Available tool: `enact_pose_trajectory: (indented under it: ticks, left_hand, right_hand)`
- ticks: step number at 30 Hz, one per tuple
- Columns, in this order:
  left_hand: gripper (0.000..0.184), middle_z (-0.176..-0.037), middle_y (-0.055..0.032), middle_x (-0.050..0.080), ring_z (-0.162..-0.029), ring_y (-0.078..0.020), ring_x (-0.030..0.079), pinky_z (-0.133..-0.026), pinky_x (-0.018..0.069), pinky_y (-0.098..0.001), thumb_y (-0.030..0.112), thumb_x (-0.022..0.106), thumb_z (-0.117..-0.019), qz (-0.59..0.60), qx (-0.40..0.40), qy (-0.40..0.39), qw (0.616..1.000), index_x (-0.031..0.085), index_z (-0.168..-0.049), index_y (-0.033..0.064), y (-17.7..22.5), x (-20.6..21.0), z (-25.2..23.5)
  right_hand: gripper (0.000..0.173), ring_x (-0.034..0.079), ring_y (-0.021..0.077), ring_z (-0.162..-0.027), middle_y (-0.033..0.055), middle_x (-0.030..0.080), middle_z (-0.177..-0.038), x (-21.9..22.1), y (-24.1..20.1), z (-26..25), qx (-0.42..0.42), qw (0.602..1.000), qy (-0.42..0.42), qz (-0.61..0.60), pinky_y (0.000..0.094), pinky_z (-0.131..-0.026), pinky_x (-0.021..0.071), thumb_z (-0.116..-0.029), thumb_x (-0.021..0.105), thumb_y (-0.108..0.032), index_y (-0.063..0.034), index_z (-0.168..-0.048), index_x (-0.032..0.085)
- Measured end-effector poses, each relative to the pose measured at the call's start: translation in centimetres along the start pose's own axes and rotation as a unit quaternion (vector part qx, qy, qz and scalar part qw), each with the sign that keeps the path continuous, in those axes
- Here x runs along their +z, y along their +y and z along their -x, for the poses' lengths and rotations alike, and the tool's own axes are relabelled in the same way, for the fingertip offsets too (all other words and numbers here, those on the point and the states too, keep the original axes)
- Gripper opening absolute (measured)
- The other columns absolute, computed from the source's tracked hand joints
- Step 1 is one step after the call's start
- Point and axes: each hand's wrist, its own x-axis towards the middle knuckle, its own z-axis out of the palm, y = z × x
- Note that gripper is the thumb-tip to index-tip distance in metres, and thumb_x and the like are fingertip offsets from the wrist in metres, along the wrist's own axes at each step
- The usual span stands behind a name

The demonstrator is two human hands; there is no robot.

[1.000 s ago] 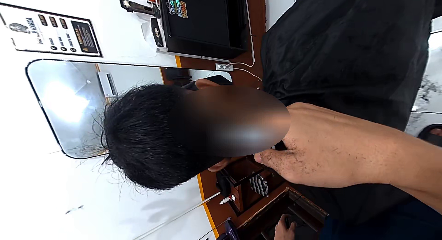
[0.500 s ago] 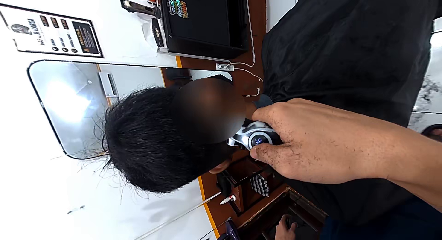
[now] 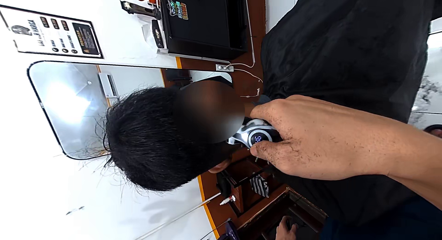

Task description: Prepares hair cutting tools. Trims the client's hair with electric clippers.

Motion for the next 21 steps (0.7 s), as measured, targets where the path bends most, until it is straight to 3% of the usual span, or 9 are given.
enact_pose_trajectory:
  ticks: [2,5,6,8,10,13,18,20,21]
  left_hand:
    - [0.043,-0.116,-0.0259,0.068,-0.105,-0.0395,0.067,-0.095,0.0509,-0.0582,0.028,0.057,-0.1036,-0.001,0.002,0.0,1.0,0.059,-0.138,0.002,-0.1,0.1,-0.1]
    - [0.043,-0.117,-0.0257,0.068,-0.106,-0.0392,0.067,-0.095,0.0508,-0.0579,0.028,0.058,-0.1035,0.001,0.005,0.001,1.0,0.059,-0.137,0.0015,-0.4,0.2,-0.2]
    - [0.043,-0.117,-0.0256,0.068,-0.106,-0.0391,0.067,-0.095,0.0509,-0.0579,0.029,0.058,-0.1034,0.001,0.005,0.001,1.0,0.059,-0.137,0.0018,-0.4,0.2,-0.2]
    - [0.043,-0.118,-0.0261,0.068,-0.107,-0.0396,0.066,-0.096,0.0504,-0.0583,0.028,0.057,-0.1034,0.002,0.003,0.001,1.0,0.059,-0.137,0.0017,-0.4,0.1,-0.1]
    - [0.043,-0.118,-0.0263,0.068,-0.107,-0.0395,0.067,-0.096,0.0504,-0.0582,0.027,0.057,-0.1034,0.002,0.003,0.002,1.0,0.059,-0.137,0.0014,-0.4,0.2,-0.2]
    - [0.043,-0.118,-0.0259,0.068,-0.107,-0.0391,0.066,-0.096,0.0504,-0.058,0.027,0.057,-0.1033,0.0,0.007,-0.001,1.0,0.059,-0.137,0.0014,-0.4,0.4,-0.3]
    - [0.042,-0.118,-0.0251,0.068,-0.107,-0.0382,0.067,-0.096,0.0506,-0.0576,0.028,0.057,-0.103,0.007,0.011,0.003,1.0,0.06,-0.136,0.0015,-0.7,0.4,-0.2]
    - [0.043,-0.119,-0.0255,0.068,-0.108,-0.039,0.067,-0.097,0.0504,-0.0584,0.028,0.058,-0.1031,0.004,0.011,0.002,1.0,0.06,-0.137,0.0013,-0.6,0.4,-0.4]
    - [0.043,-0.118,-0.0255,0.068,-0.108,-0.0394,0.067,-0.097,0.0506,-0.059,0.028,0.058,-0.103,0.002,0.008,0.003,1.0,0.06,-0.136,0.0013,-0.6,0.5,-0.3]
  right_hand:
    - [0.025,0.05,0.0005,-0.052,-0.0117,0.05,-0.059,0.3,0.6,-0.6,-0.029,1.0,0.009,0.002,0.0233,-0.044,0.0362,-0.0948,0.064,-0.048,-0.0235,-0.089,0.064]
    - [0.031,0.036,0.0016,-0.039,-0.0097,0.042,-0.046,3.6,2.6,-4.3,-0.198,0.968,0.147,-0.041,0.0243,-0.034,0.0193,-0.0684,0.076,-0.053,-0.0282,-0.056,0.061]
    - [0.032,0.039,0.0028,-0.04,-0.0089,0.043,-0.047,3.4,2.4,-3.7,-0.189,0.972,0.138,-0.03,0.0249,-0.034,0.0226,-0.0726,0.075,-0.051,-0.0265,-0.058,0.061]
    - [0.027,0.053,0.0022,-0.053,-0.0098,0.052,-0.06,1.1,0.7,-0.7,-0.063,0.997,0.038,0.018,0.0244,-0.044,0.0395,-0.0934,0.066,-0.047,-0.0207,-0.089,0.066]
    - [0.025,0.054,0.0008,-0.055,-0.0117,0.054,-0.063,0.6,-0.3,0.2,0.007,1.0,0.014,0.017,0.0236,-0.047,0.0412,-0.0969,0.063,-0.046,-0.0222,-0.101,0.065]
    - [0.021,0.056,-0.0006,-0.057,-0.0116,0.056,-0.064,1.1,-0.4,0.4,-0.017,1.0,0.023,-0.006,0.0212,-0.047,0.0432,-0.0971,0.064,-0.042,-0.0213,-0.102,0.064]
    - [0.041,0.052,0.0095,-0.047,-0.0052,0.048,-0.051,3.1,2.0,-0.9,-0.109,0.99,0.083,0.031,0.0312,-0.039,0.0368,-0.0921,0.064,-0.049,-0.022,-0.062,0.058]
    - [0.034,0.054,0.0064,-0.051,-0.0076,0.051,-0.056,2.4,1.2,-0.6,-0.081,0.995,0.061,0.025,0.0288,-0.043,0.04,-0.0943,0.063,-0.048,-0.0219,-0.073,0.062]
    - [0.025,0.055,0.0024,-0.055,-0.0107,0.053,-0.062,1.7,0.5,-0.2,-0.05,0.998,0.032,0.024,0.0251,-0.046,0.0421,-0.0962,0.062,-0.047,-0.023,-0.09,0.064]
